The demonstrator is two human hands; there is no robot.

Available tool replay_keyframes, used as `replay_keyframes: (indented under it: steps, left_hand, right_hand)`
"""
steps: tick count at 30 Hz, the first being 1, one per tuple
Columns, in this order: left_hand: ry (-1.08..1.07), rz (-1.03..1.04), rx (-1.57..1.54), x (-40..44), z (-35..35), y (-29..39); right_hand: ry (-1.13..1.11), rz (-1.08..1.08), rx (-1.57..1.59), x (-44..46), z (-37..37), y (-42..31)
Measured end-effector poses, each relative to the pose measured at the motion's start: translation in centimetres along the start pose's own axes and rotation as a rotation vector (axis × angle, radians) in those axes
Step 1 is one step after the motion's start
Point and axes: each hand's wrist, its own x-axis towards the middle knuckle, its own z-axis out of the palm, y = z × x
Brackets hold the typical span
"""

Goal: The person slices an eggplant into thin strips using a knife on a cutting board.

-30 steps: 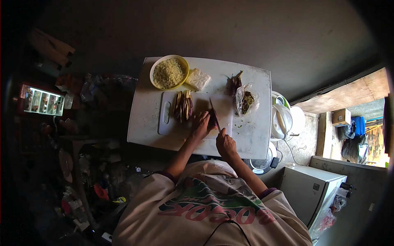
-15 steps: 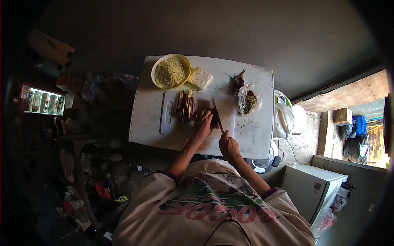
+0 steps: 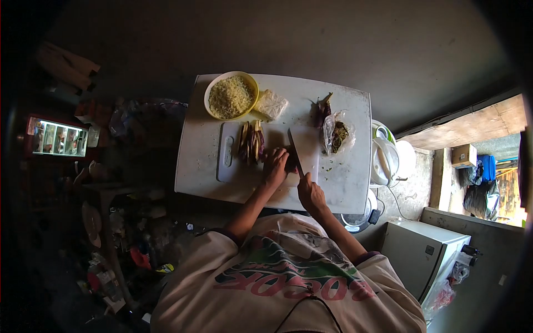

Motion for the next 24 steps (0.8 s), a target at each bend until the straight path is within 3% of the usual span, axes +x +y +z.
replay_keyframes:
  steps: [2,6,10,12,15,17,21,24]
  left_hand:
    - [0.001,0.001,-0.012,0.1,0.1,-0.1]
    - [0.024,0.003,-0.026,-0.1,0.5,-0.3]
    - [0.058,0.04,-0.035,0.2,0.5,-0.4]
    - [-0.036,-0.016,-0.053,0.2,0.1,-0.2]
    - [0.122,0.049,0.044,-0.1,0.6,-0.4]
    - [0.091,0.029,0.03,-0.1,0.0,0.0]
    - [0.042,-0.009,-0.034,0.1,-0.2,0.1]
    - [0.045,0.001,0.01,0.1,0.0,-0.1]
  right_hand:
    - [-0.096,0.129,-0.06,-0.9,-0.4,-0.1]
    - [-0.105,0.133,-0.055,-0.5,-0.4,-0.7]
    - [0.065,-0.028,0.001,1.2,1.1,0.1]
    - [0.171,-0.122,0.022,1.2,1.2,0.0]
    - [0.024,-0.008,0.004,0.8,-0.4,-1.0]
    - [-0.088,0.077,0.026,-0.2,-0.9,-0.6]
    - [-0.112,0.118,-0.005,-1.7,-0.2,0.3]
    - [0.021,0.037,-0.003,-0.8,0.8,0.3]
